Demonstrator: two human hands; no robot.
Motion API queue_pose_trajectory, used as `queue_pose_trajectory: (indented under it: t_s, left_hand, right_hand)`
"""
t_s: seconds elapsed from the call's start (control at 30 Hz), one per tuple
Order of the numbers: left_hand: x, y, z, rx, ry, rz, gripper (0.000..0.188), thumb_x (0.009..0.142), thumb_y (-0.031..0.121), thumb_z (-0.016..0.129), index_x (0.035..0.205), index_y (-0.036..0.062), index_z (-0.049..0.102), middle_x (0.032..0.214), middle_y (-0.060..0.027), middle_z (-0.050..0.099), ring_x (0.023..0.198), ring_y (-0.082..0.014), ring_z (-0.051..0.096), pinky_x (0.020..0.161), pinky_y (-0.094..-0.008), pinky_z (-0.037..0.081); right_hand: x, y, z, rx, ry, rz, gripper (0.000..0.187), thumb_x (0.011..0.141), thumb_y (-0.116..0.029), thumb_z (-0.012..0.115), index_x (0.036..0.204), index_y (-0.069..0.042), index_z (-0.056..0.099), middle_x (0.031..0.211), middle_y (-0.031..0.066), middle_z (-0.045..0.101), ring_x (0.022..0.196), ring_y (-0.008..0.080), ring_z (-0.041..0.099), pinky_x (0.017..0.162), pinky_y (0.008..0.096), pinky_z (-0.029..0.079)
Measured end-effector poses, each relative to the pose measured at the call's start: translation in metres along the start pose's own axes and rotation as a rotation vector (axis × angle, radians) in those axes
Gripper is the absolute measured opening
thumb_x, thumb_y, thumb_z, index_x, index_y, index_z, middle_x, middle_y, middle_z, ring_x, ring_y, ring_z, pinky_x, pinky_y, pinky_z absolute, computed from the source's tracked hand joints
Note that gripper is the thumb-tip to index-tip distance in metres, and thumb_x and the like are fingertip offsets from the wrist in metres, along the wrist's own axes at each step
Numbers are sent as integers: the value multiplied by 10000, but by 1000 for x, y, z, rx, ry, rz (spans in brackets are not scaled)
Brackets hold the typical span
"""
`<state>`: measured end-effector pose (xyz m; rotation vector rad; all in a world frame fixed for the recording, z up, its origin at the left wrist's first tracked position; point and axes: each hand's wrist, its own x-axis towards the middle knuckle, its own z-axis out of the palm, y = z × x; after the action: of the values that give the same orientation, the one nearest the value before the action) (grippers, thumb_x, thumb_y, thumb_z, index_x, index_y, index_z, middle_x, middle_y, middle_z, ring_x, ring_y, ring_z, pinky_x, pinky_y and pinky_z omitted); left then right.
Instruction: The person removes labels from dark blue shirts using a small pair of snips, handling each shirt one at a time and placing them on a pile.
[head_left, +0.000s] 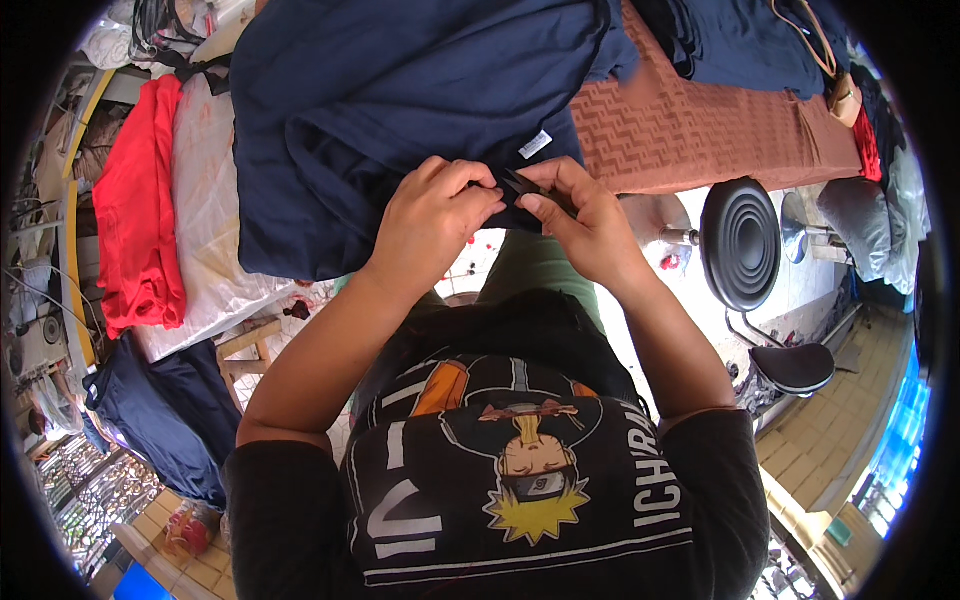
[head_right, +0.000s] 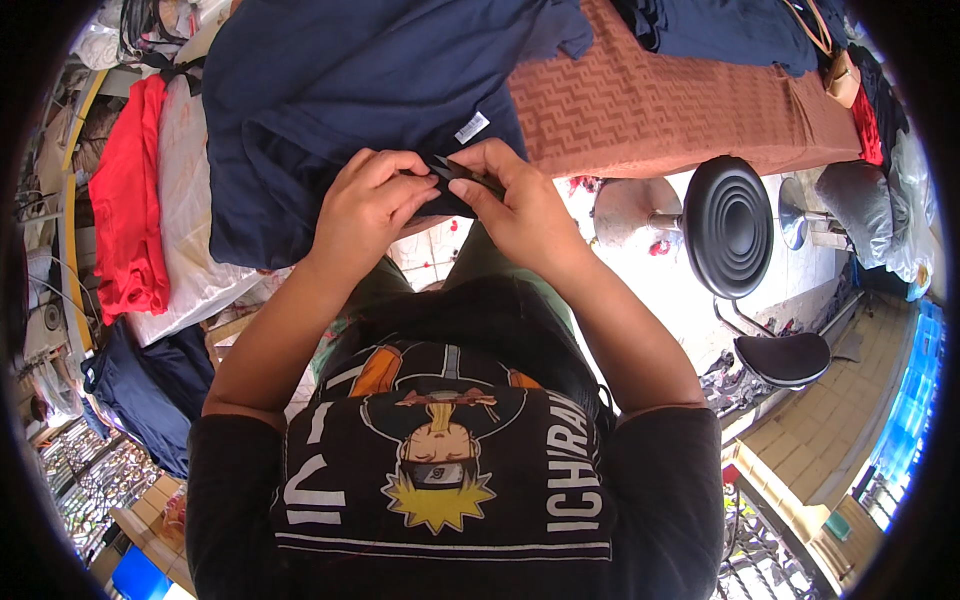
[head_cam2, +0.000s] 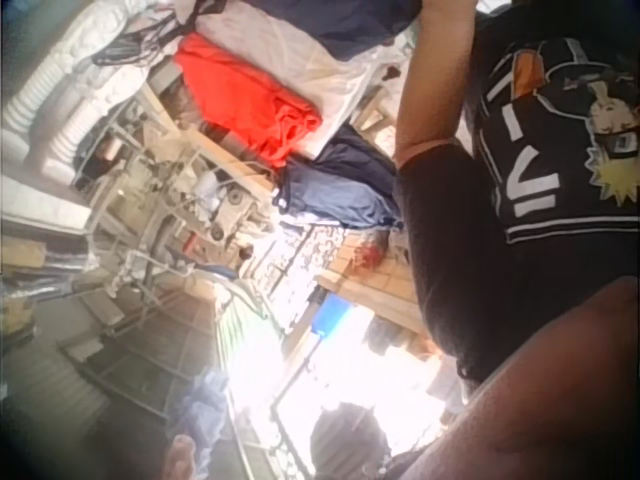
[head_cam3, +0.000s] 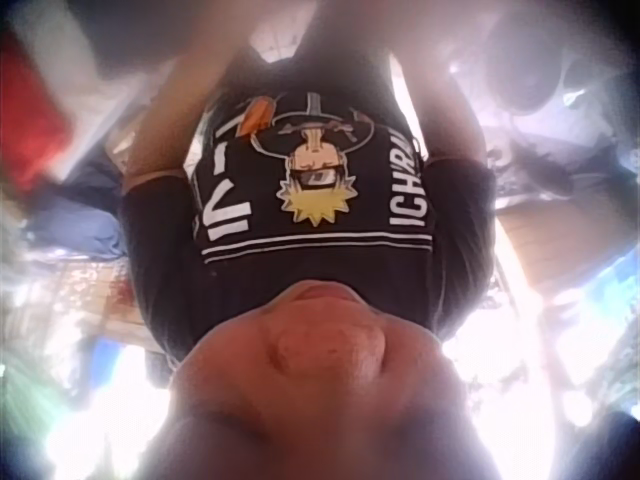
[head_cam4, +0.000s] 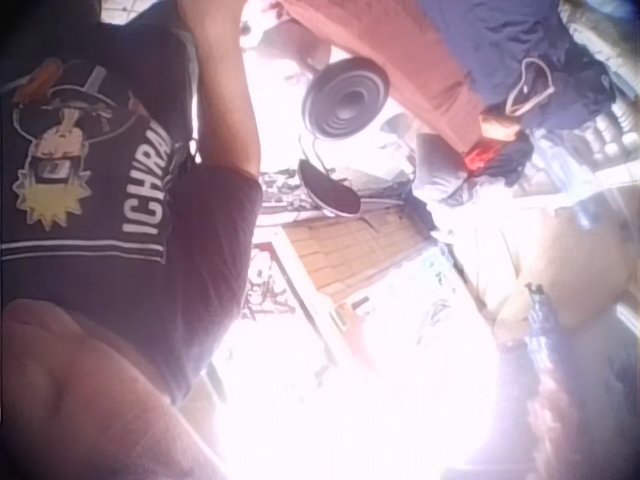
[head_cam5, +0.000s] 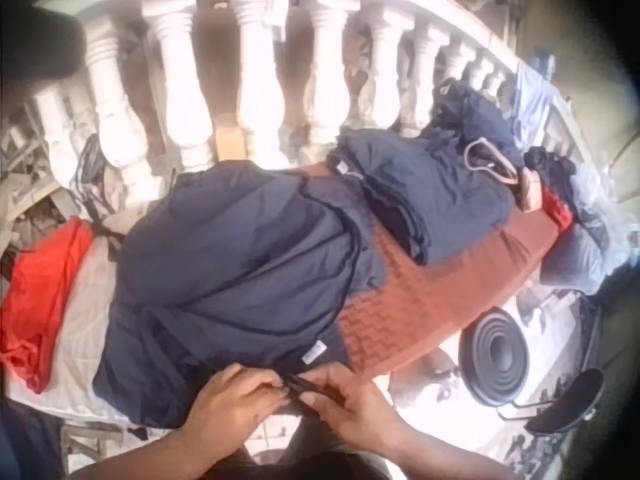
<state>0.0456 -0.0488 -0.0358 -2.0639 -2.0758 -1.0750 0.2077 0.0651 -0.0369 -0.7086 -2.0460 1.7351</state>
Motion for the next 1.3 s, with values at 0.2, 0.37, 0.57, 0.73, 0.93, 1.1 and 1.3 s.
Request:
queue_pose_trajectory:
  t_s: [0.2,0.37,0.57,0.73,0.93,1.1,1.3]
  left_hand:
    - [8,-11,-5,-264,-140,-236,121,811,110,700,865,2,688,923,-81,693,810,-218,667,726,-301,520]
    - [14,-10,-14,-348,-245,-414,149,866,148,669,933,16,682,932,-70,708,810,-158,673,726,-262,506]
    - [14,-8,-13,-328,-227,-519,169,888,190,661,966,40,673,891,-38,719,763,-133,668,700,-252,495]
    - [14,-12,-23,-461,-221,-319,143,859,160,680,934,38,684,844,-49,690,766,-140,653,699,-256,485]
    - [23,-12,-99,-204,-626,-173,225,799,178,734,973,41,697,941,-75,664,784,-182,641,710,-277,489]
    - [19,5,-50,-242,-249,-326,251,783,180,746,988,45,698,1019,-73,671,833,-202,664,707,-284,507]
    - [12,-15,-12,-180,-143,-306,178,824,151,701,953,30,689,924,-86,694,795,-204,677,702,-296,515]
  right_hand:
    - [0,-4,-3,-48,-16,12,153,917,-75,617,1048,2,609,904,68,668,816,112,593,751,264,474]
    - [-1,-3,-6,-48,-38,65,150,912,-75,621,1045,-6,614,866,62,655,778,109,583,709,266,469]
    - [0,-5,-4,-158,-27,-42,161,881,-80,640,1028,-16,622,864,107,657,777,195,631,705,307,483]
    - [2,-5,-2,-410,-6,-194,157,852,-70,648,1001,-26,631,912,140,661,805,295,653,701,345,496]
    - [4,-21,-11,-440,103,-247,148,872,-80,633,1008,-22,621,928,142,668,816,297,659,704,350,498]
    - [7,-28,5,-156,50,-119,150,903,-80,606,1038,-14,604,925,144,679,843,280,671,740,337,501]
    - [8,-9,9,-168,47,-46,148,897,-72,610,1028,-5,613,917,137,693,858,259,677,760,325,501]
